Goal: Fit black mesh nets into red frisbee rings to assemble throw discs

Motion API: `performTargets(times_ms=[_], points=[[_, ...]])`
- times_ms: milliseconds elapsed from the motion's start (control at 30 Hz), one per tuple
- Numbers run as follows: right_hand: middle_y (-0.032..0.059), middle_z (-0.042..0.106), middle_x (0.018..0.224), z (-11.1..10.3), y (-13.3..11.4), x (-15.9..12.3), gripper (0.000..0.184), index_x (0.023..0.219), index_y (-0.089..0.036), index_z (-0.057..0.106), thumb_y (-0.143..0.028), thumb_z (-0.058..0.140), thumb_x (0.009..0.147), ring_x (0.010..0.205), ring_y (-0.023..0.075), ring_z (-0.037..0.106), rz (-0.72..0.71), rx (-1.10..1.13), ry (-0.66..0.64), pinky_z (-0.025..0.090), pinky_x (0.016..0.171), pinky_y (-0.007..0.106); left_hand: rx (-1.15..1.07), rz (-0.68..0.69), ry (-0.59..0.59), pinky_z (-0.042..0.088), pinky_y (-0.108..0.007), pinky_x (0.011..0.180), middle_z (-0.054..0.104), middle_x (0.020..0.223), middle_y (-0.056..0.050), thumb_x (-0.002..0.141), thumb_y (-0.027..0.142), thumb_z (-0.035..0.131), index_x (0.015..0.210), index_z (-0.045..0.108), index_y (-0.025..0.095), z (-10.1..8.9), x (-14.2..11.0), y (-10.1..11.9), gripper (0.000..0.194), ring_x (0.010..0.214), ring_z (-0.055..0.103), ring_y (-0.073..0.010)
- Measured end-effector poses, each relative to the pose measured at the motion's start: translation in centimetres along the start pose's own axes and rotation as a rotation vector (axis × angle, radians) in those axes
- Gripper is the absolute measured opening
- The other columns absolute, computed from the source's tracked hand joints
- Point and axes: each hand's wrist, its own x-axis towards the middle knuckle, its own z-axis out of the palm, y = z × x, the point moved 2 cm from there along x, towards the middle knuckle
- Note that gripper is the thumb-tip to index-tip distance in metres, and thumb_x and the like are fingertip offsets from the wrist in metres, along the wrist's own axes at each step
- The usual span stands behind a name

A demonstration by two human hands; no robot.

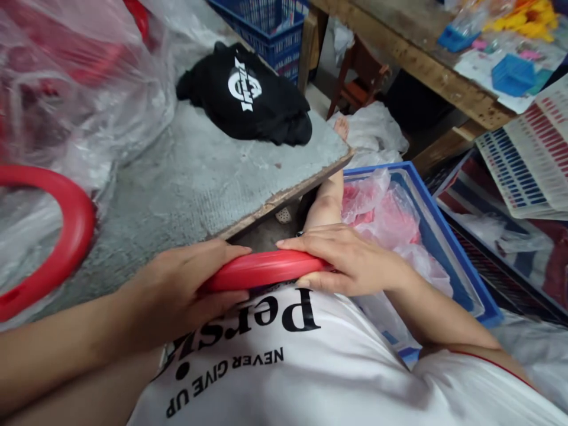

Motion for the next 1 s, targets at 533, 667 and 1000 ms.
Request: performTargets(times_ms=[533, 667, 1000], points=[[0.0009, 0.058, 0.074, -2.8, 1.7, 1.1, 0.058, 0.084, -0.014, 0.063, -0.059, 0.033, 0.106, 0.069, 0.0127, 0.054, 0.355, 0.284, 0.034, 0.045, 0.067, 0.026, -0.06, 0.016, 0.082, 0.058, -0.032, 0.08, 0.072, 0.106, -0.003, 0.096, 0.042, 0.054, 0.117, 0.059, 0.024, -1.2, 2.5, -0.8, 0.028, 0.092, 0.07, -0.0207], [0.0004, 0.055, 0.077, -1.4, 1.3, -0.3, 0.056, 0.089, -0.013, 0.06, -0.061, 0.035, 0.104, 0.068, 0.0114, 0.05, 0.443, 0.431, -0.036, 0.042, 0.064, 0.025, -0.05, 0.059, 0.0, 0.058, -0.032, 0.078, 0.07, 0.105, -0.004, 0.095, 0.042, 0.055, 0.117, 0.058, 0.023, -0.4, 2.4, -1.3, 0.03, 0.089, 0.069, -0.0203], [0.0033, 0.058, 0.088, -1.4, -2.4, -3.4, 0.047, 0.095, -0.019, 0.056, -0.059, 0.035, 0.105, 0.079, 0.0152, 0.054, 0.645, 0.476, -0.172, 0.043, 0.073, 0.029, 0.26, 0.479, 0.189, 0.057, -0.028, 0.065, 0.067, 0.11, -0.009, 0.097, 0.027, 0.052, 0.116, 0.05, 0.021, 2.6, 2.8, -0.5, 0.021, 0.087, 0.068, -0.0186]])
